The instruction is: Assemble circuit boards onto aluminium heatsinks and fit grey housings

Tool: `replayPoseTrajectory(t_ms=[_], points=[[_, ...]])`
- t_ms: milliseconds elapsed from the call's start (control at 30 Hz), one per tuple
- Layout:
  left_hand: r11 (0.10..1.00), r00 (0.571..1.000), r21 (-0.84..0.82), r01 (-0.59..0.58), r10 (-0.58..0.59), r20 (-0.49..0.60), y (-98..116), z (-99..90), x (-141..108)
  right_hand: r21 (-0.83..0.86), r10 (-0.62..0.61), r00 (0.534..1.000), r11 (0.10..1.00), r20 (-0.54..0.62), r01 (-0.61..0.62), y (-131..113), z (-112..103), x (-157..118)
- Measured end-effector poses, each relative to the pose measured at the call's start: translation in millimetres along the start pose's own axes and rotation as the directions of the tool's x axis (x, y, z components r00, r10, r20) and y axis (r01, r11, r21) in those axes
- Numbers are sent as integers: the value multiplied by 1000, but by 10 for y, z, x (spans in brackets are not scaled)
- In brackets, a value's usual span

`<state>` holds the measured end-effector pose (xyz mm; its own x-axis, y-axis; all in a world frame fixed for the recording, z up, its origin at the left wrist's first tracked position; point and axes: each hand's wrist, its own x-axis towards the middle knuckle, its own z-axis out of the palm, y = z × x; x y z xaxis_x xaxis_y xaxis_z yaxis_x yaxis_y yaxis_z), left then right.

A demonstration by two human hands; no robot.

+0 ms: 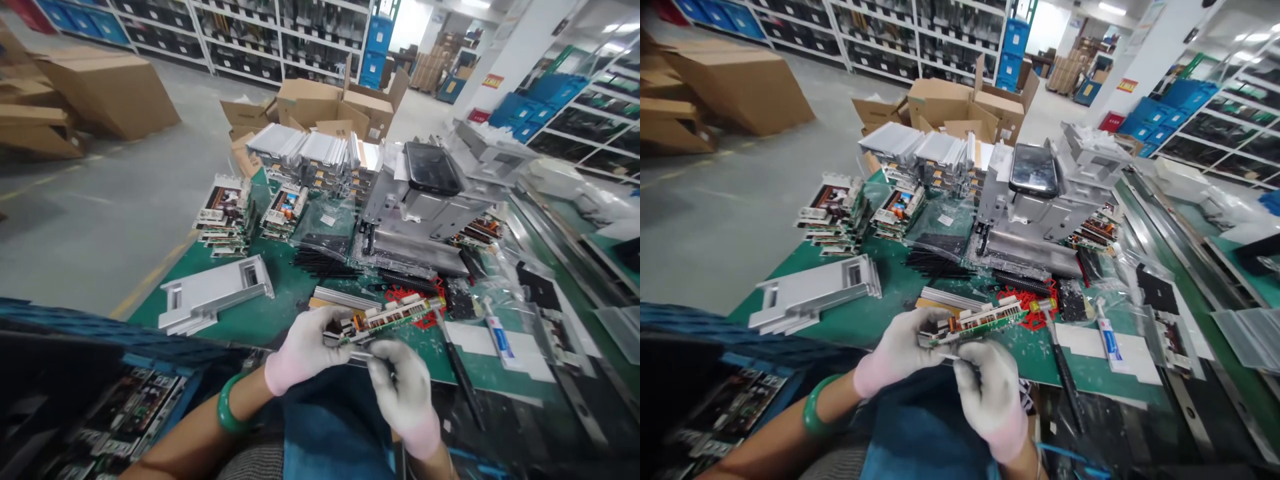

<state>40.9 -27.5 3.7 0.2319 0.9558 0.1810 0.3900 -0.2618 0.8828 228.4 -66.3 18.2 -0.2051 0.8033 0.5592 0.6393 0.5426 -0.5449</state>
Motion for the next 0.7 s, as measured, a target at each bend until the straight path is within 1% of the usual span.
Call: replayPoseTrajectory(t_ms=[67,167,400,533,700], points=[[999,999,-10,31,-30,36,2,25,-1,-12,20,1000,1000,-5,-20,30,32,-27],[998,996,18,59,-60,65,15,33,6,-3,53,999,999,-9,-53,55,69,-39],[997,994,-1,71,-71,79,24,27,17,-15,112,993,994,-30,-113,56,115,-21],[998,995,12,68,-69,68,4,31,13,0,122,992,992,-43,-122,66,132,-30],[997,992,17,82,-83,95,-2,29,4,35,120,992,992,-46,-119,68,131,-33]])
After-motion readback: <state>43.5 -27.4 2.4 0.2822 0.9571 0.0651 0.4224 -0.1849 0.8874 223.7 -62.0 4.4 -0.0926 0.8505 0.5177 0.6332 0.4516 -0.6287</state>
